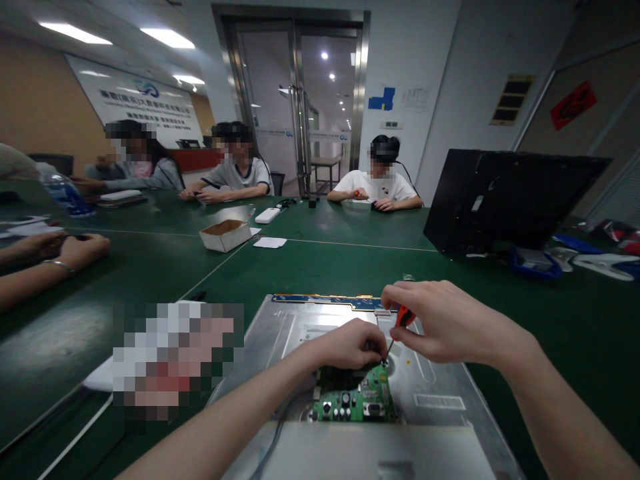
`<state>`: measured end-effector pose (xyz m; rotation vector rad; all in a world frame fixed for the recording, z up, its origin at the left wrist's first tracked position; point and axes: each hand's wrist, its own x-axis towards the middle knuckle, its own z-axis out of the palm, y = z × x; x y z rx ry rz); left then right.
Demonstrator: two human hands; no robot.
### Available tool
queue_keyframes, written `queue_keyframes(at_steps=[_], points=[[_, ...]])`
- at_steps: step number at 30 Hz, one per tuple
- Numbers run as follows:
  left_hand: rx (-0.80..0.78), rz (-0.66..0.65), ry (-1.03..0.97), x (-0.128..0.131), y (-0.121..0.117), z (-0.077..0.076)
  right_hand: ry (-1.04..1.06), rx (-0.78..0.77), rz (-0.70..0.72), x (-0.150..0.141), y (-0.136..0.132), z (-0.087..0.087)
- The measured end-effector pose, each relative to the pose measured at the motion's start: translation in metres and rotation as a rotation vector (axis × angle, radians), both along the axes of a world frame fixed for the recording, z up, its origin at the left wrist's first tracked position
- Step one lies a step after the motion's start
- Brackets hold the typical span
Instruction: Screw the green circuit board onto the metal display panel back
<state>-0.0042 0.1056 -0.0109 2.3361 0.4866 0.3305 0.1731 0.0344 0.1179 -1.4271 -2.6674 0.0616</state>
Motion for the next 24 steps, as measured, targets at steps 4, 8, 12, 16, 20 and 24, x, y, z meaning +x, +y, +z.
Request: queue_keyframes(at_steps=[4,8,12,16,20,24], points=[[0.017,0.005,0.002,0.0000,0.0001,-0.0007,-0.001,-0.026,-0.008,-0.0001,-0.0001,0.0006],[0.013,0.003,0.003,-0.0002,-0.0014,0.0019,-0.079,0.018,-0.088,-0.0018,0.0044,-0.0018],[0.008,0.000,-0.009,0.0001,-0.0012,0.0015,-0.071,0.018,-0.057,-0.0009,0.0031,-0.0017],[-0.001,0.006,-0.011,0.0004,-0.0005,-0.0007,0.010,-0.011,0.011,0.0006,-0.0003,0.0000],[-0.002,0.015,-0.004,0.0002,-0.0012,0.0006,-0.014,-0.017,-0.043,-0.0009,0.0025,-0.0009],[-0.001,0.002,-0.006,-0.0001,-0.0012,0.0014,-0.079,0.014,-0.093,-0.0008,0.0038,-0.0016]])
